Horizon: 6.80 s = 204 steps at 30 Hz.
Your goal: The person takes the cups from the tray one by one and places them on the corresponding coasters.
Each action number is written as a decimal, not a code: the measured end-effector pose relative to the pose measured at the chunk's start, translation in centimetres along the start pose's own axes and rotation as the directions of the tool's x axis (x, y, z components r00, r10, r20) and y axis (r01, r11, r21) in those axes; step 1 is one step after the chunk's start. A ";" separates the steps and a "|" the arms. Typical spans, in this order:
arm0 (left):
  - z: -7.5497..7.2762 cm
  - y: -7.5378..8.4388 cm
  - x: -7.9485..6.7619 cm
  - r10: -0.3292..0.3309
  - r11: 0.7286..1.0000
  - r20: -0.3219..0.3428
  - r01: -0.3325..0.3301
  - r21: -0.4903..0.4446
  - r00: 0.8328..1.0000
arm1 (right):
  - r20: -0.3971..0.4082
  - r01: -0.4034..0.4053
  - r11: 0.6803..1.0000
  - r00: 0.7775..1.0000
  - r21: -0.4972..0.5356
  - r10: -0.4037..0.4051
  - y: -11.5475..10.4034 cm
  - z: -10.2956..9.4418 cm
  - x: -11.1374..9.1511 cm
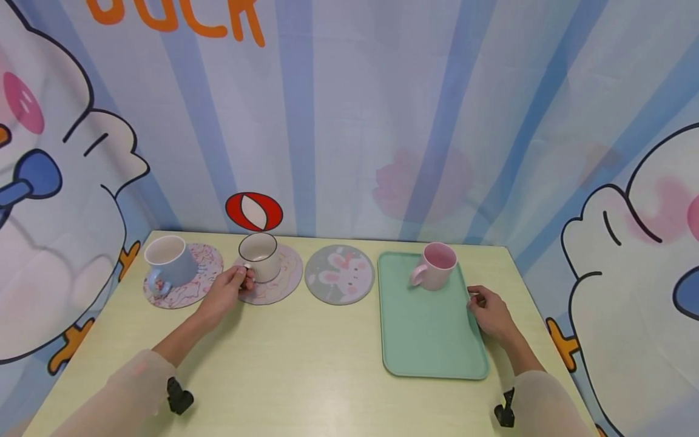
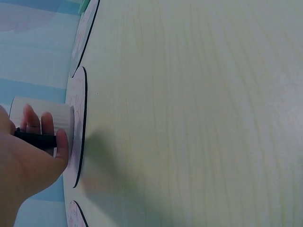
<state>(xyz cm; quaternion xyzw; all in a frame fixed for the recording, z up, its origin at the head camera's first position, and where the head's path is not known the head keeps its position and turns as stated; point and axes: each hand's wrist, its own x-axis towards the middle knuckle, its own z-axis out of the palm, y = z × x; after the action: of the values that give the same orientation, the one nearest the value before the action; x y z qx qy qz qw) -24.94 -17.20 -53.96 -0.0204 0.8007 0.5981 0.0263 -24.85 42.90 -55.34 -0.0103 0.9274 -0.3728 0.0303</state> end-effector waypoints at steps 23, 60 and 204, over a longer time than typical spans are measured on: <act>-2.7 1.1 -1.1 -0.042 0.995 0.063 0.036 0.094 0.997 | -0.001 0.021 1.000 1.000 0.002 -0.021 0.1 0.0 0.0; -4.3 4.0 -1.8 0.248 0.958 -0.028 -0.240 0.157 0.968 | 0.001 0.024 1.000 1.000 -0.006 -0.024 0.4 0.1 0.2; 19.0 10.5 3.3 0.321 0.946 0.439 -0.308 -0.103 0.839 | -0.013 0.000 1.000 1.000 -0.014 0.000 0.2 0.1 -0.1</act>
<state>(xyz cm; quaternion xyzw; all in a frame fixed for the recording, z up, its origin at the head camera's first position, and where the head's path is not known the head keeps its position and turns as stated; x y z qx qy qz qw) -28.53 4.03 -49.48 0.2497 0.7566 0.5938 0.1119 -24.72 42.97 -55.56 -0.0080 0.9301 -0.3665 0.0245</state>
